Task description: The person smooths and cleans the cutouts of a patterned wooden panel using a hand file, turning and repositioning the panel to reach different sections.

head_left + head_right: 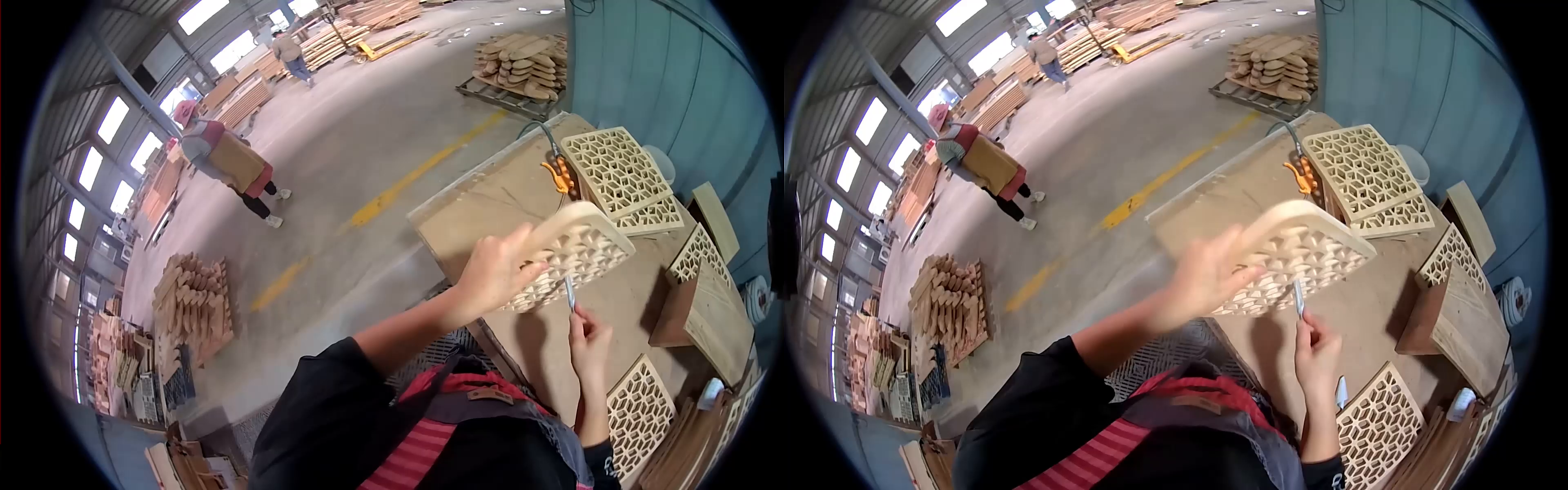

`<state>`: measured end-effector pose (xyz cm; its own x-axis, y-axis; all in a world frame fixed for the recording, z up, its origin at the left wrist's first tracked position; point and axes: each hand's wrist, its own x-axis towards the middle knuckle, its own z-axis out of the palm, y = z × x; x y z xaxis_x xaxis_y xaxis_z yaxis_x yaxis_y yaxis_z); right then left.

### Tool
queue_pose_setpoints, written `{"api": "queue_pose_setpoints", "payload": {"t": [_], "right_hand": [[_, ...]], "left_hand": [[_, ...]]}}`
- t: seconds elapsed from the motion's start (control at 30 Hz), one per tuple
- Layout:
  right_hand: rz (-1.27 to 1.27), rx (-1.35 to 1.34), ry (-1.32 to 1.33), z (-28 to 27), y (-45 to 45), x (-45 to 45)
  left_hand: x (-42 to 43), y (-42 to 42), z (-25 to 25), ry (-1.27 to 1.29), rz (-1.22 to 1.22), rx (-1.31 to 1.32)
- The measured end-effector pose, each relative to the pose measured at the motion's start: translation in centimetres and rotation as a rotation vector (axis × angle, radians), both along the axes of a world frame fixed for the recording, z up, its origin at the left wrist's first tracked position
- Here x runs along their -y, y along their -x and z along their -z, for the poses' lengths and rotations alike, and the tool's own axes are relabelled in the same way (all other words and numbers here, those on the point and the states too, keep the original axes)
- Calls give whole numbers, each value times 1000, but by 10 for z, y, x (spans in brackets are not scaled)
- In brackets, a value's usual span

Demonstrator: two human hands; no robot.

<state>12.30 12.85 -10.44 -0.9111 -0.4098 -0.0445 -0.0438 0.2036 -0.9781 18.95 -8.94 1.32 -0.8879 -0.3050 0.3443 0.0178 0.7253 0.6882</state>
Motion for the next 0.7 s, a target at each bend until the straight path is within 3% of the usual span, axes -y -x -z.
{"api": "queue_pose_setpoints", "payload": {"t": [0.13,0.37,0.4,0.7], "right_hand": [[4,-64,-30,0,9,4],[11,-10,-20,-11,-8,-14],[22,1,-38,-7,1,-9],[34,-16,-12,-5,-11,-25]], "left_hand": [[-9,6,5,110,65,-24],[-7,8,2,7,72,-39],[-13,9,1,112,106,-33],[-9,21,5,-7,91,-68]]}}
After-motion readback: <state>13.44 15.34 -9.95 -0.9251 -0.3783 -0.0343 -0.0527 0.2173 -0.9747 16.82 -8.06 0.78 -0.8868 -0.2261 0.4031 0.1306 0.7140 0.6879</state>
